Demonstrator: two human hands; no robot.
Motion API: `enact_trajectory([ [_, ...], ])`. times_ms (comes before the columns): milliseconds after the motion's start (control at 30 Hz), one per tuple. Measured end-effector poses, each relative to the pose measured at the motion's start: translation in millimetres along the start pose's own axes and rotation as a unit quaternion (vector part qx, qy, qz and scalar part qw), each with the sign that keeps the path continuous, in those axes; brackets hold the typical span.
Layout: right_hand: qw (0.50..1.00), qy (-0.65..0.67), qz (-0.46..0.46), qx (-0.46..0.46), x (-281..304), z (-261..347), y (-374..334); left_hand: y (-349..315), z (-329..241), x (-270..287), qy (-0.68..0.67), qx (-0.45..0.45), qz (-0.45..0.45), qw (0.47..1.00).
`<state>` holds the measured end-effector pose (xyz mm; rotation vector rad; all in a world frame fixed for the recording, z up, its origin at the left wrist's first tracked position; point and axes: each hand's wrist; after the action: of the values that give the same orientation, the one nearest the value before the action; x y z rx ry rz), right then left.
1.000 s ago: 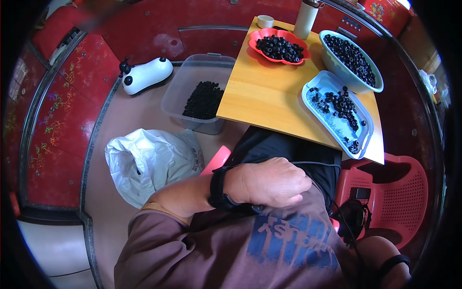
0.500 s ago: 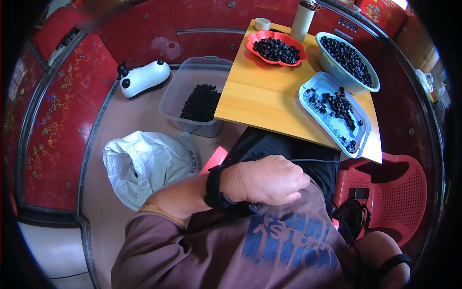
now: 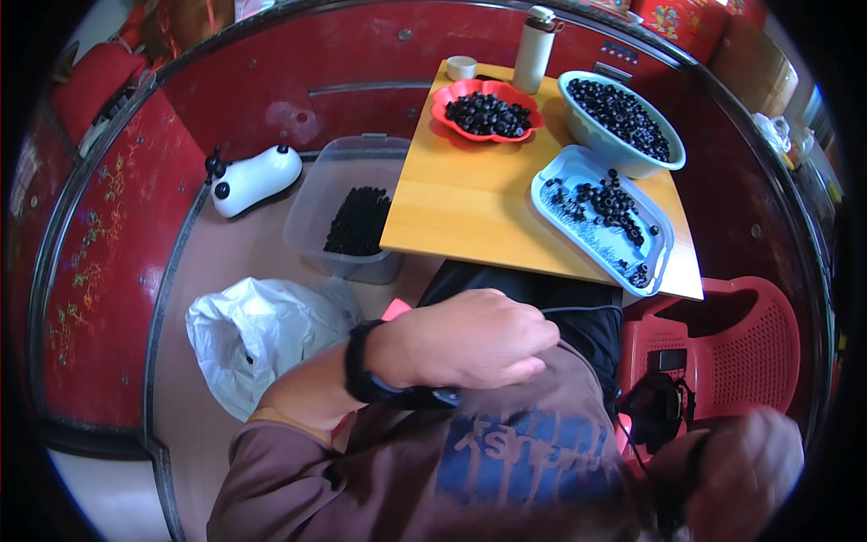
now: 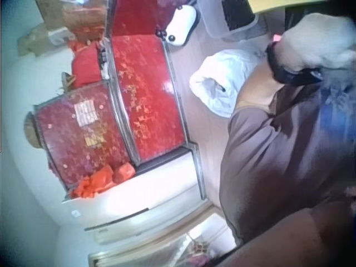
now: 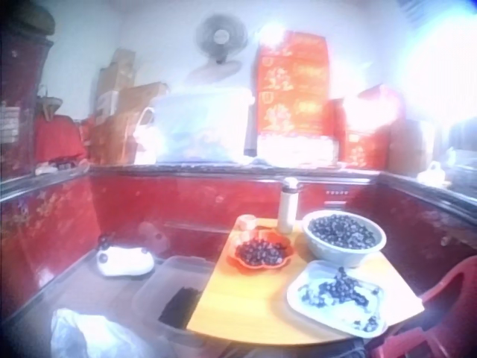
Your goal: Assembling small black rubber components by manually inserting transparent plastic inserts into them.
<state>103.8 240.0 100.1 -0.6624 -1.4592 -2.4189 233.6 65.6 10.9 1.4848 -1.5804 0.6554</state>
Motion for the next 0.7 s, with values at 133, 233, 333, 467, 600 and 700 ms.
enact_trajectory([
  [133, 0.945, -0.045, 0.050, -0.321, 20, -43, -25, -32, -8, 54, 0.049, 0.079, -0.049, 0.994],
  [233, 0.909, -0.048, 0.053, -0.410, 1, -83, -53, -40, -21, 98, 0.066, 0.089, -0.086, 0.990],
  [333, 0.897, -0.045, 0.109, -0.427, -10, -103, -81, -55, -52, 134, 0.076, 0.178, -0.136, 0.972],
  [467, 0.875, -0.048, 0.191, -0.442, -5, -105, -102, -82, -74, 168, -0.018, 0.285, -0.276, 0.918],
  [600, 0.816, -0.072, 0.223, -0.528, 12, -94, -117, -132, -67, 209, 0.084, 0.319, -0.320, 0.888],
  [700, 0.766, -0.085, 0.196, -0.607, 23, -80, -129, -166, -63, 242, 0.051, 0.364, -0.347, 0.863],
])
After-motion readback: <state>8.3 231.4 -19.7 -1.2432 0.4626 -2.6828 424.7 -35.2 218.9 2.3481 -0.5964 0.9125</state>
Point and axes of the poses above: each hand's wrist, its own y-axis towards the middle knuckle, its own x-axis out of the back of the hand, z = x × y, and after that the axes turned 2 degrees about x, right-handed
